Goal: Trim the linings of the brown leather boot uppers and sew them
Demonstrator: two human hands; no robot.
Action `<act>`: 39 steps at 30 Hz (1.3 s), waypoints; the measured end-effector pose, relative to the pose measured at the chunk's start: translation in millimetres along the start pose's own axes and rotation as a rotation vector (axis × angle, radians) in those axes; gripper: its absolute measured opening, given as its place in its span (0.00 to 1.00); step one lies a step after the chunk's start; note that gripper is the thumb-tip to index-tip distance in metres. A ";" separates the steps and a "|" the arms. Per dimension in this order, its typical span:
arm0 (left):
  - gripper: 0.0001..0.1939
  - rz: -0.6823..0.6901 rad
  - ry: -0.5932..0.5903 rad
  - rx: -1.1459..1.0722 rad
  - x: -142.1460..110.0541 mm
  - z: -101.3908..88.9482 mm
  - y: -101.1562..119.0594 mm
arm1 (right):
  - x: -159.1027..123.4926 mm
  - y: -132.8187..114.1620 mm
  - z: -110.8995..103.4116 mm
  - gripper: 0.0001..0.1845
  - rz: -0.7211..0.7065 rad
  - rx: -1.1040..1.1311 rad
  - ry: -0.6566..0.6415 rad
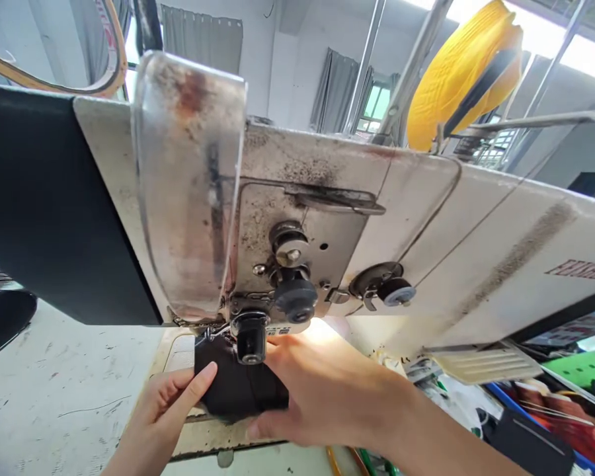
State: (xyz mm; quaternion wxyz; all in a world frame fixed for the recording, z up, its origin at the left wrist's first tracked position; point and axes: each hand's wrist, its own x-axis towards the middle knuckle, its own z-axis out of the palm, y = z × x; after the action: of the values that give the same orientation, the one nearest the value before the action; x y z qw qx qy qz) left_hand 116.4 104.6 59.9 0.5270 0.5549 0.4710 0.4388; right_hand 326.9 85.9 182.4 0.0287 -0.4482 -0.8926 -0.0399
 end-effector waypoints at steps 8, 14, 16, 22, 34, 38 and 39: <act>0.26 -0.164 0.121 -0.251 9.8 -21.3 -3.7 | -0.9 -13.9 52.2 0.34 -0.089 -0.114 0.149; 0.28 -0.193 0.177 -0.121 38.3 -20.4 14.0 | -1.9 -12.9 47.0 0.33 -0.086 -0.119 0.145; 0.28 -0.192 0.080 -0.111 37.7 -18.6 17.3 | -1.9 -12.0 44.8 0.36 -0.081 -0.081 0.127; 0.27 -0.123 0.071 -0.150 25.2 -19.8 6.8 | -4.6 -10.4 47.8 0.43 -0.063 -0.006 0.095; 0.30 -0.129 0.077 -0.155 42.0 -21.0 3.8 | -4.1 -14.4 43.1 0.39 -0.033 -0.084 0.242; 0.26 -0.121 0.089 -0.117 41.6 -22.5 6.2 | -3.2 -12.4 44.6 0.45 -0.044 -0.067 0.255; 0.26 -0.125 0.089 -0.115 41.2 -22.6 6.5 | -2.8 -12.7 43.8 0.46 -0.047 -0.059 0.257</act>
State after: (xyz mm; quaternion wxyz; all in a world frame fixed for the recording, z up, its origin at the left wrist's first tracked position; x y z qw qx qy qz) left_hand 101.6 149.0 67.3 0.5628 0.4731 0.5015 0.4559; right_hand 317.8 80.4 137.9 0.1288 -0.4188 -0.8903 -0.1239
